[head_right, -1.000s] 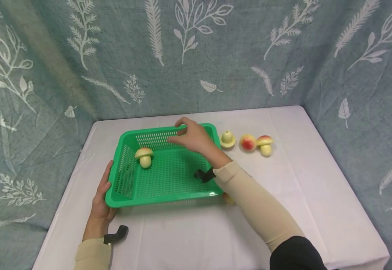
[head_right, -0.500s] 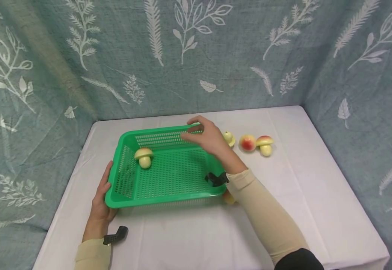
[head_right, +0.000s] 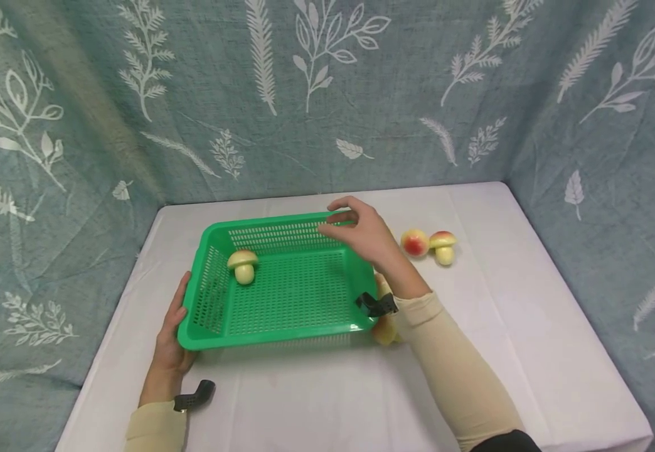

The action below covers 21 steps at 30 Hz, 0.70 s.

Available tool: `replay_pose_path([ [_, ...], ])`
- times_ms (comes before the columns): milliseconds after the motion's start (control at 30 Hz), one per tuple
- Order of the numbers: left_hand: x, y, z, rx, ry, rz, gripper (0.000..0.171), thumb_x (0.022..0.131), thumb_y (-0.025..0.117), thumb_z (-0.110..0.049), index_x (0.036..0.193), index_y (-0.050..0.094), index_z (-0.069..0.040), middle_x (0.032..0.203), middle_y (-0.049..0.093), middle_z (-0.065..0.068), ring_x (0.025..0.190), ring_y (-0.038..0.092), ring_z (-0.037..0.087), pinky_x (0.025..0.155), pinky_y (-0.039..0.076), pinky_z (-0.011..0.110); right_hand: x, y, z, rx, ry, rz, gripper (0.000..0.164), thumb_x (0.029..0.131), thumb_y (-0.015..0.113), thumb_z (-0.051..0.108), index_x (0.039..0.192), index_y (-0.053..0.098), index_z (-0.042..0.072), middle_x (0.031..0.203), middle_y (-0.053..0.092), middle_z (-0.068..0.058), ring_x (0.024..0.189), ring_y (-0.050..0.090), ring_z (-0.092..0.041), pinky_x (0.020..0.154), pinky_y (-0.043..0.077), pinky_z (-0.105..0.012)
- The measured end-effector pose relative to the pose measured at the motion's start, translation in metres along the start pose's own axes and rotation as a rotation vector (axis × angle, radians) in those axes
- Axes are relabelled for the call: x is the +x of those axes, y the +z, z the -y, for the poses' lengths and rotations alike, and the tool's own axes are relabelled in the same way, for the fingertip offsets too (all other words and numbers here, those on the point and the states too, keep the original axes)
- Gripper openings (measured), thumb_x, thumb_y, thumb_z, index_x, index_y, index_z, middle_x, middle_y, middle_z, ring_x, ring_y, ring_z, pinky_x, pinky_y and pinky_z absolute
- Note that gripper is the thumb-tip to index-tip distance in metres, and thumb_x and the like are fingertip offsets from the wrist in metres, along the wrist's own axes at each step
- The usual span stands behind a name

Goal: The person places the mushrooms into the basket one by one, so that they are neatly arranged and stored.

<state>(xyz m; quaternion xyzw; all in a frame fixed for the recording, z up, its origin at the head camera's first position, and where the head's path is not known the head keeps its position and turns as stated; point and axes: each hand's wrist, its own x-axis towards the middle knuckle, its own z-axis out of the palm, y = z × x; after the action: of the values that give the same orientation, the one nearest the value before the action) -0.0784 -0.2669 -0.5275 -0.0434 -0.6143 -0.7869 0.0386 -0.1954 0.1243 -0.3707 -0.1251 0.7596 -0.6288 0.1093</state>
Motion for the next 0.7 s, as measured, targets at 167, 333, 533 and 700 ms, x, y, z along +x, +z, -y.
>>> replay_pose_path([
  [167, 0.001, 0.000, 0.000, -0.007, -0.002, 0.000, 0.072, 0.106, 0.037, -0.028, 0.176, 0.022, -0.026, 0.176, 0.029, 0.000, 0.150, 0.043, 0.018, 0.109, 0.049, 0.026, -0.005, -0.007, -0.001, -0.031, -0.003, 0.002, 0.048, 0.101, 0.079, 0.022, 0.143, 0.061, 0.005, 0.139, 0.067, -0.022, 0.124, 0.066, -0.030, 0.105, 0.054, -0.052],
  [333, 0.003, -0.002, 0.001, -0.005, -0.012, -0.006, 0.072, 0.106, 0.037, -0.028, 0.176, 0.021, -0.025, 0.175, 0.029, 0.000, 0.148, 0.045, 0.018, 0.108, 0.050, 0.025, -0.010, -0.020, -0.002, -0.062, -0.002, 0.000, 0.053, 0.102, 0.078, 0.023, 0.147, 0.058, 0.003, 0.141, 0.066, -0.023, 0.127, 0.066, -0.032, 0.107, 0.052, -0.054],
  [533, 0.005, -0.003, 0.000, -0.001, -0.019, -0.001, 0.072, 0.106, 0.037, -0.029, 0.176, 0.020, -0.026, 0.177, 0.027, 0.001, 0.150, 0.043, 0.018, 0.109, 0.049, 0.025, -0.016, -0.037, -0.003, -0.092, -0.007, -0.017, 0.050, 0.103, 0.077, 0.022, 0.147, 0.059, 0.005, 0.144, 0.064, -0.024, 0.130, 0.065, -0.038, 0.107, 0.051, -0.059],
  [700, 0.005, -0.005, 0.000, -0.005, -0.021, 0.002, 0.073, 0.106, 0.037, -0.029, 0.176, 0.019, -0.025, 0.177, 0.026, 0.001, 0.150, 0.042, 0.017, 0.109, 0.049, 0.026, -0.021, -0.051, -0.002, -0.138, 0.020, -0.008, 0.050, 0.103, 0.077, 0.023, 0.147, 0.059, 0.004, 0.145, 0.064, -0.022, 0.133, 0.063, -0.040, 0.111, 0.048, -0.059],
])
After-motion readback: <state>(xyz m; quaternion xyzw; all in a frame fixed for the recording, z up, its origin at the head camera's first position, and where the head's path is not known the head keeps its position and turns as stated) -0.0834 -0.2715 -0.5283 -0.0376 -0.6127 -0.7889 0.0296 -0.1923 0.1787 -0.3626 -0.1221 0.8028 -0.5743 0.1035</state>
